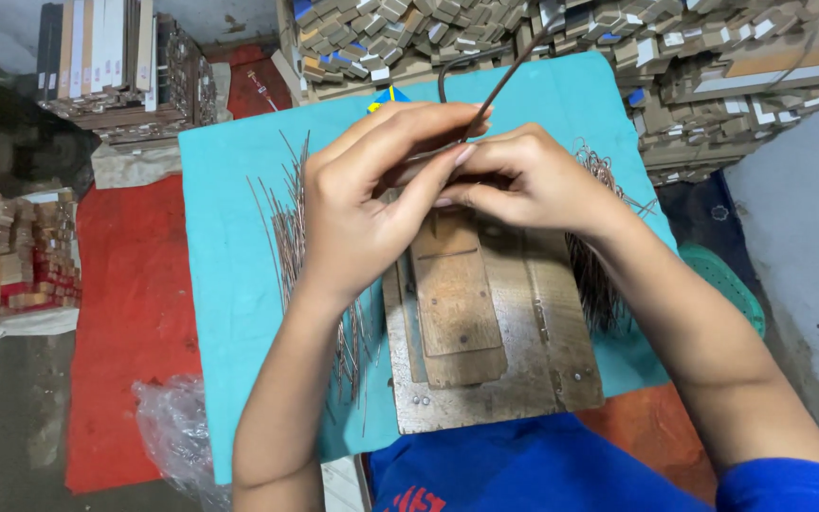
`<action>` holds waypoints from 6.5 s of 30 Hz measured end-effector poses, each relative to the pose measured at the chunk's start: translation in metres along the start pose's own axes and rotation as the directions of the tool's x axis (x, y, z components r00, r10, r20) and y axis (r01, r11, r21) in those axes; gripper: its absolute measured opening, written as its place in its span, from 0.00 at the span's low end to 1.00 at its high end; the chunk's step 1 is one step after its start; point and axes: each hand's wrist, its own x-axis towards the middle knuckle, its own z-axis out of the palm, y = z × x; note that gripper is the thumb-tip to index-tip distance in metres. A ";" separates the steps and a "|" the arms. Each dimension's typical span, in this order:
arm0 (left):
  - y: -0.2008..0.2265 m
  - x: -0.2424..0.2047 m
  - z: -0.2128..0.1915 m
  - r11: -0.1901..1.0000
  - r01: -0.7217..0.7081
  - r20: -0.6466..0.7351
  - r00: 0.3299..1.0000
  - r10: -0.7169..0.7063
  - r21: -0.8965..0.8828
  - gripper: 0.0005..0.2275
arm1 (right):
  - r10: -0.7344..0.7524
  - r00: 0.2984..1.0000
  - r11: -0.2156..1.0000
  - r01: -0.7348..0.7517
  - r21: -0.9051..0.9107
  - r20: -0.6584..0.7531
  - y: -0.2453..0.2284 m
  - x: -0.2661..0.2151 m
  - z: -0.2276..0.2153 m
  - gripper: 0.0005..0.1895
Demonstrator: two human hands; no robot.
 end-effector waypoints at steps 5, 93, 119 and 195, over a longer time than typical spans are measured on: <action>-0.007 0.003 0.001 1.000 0.009 0.004 1.000 -0.009 -0.004 0.07 | 0.099 0.995 0.995 -0.099 0.007 0.011 -0.001 0.003 0.000 0.06; -0.046 -0.115 0.014 0.732 -0.090 0.394 0.883 -0.255 0.675 0.31 | 0.263 0.559 0.964 -0.182 0.192 -0.787 0.191 0.117 0.020 0.16; -0.040 -0.142 0.026 0.929 0.075 0.224 0.960 -0.165 0.363 0.23 | -0.584 0.612 0.807 0.508 -0.300 -0.534 -0.001 -0.040 0.057 0.18; -0.003 -0.095 0.039 0.682 0.731 -0.183 0.668 -0.721 -0.018 0.14 | 0.349 0.821 0.766 -0.527 0.368 0.451 0.162 0.038 -0.026 0.11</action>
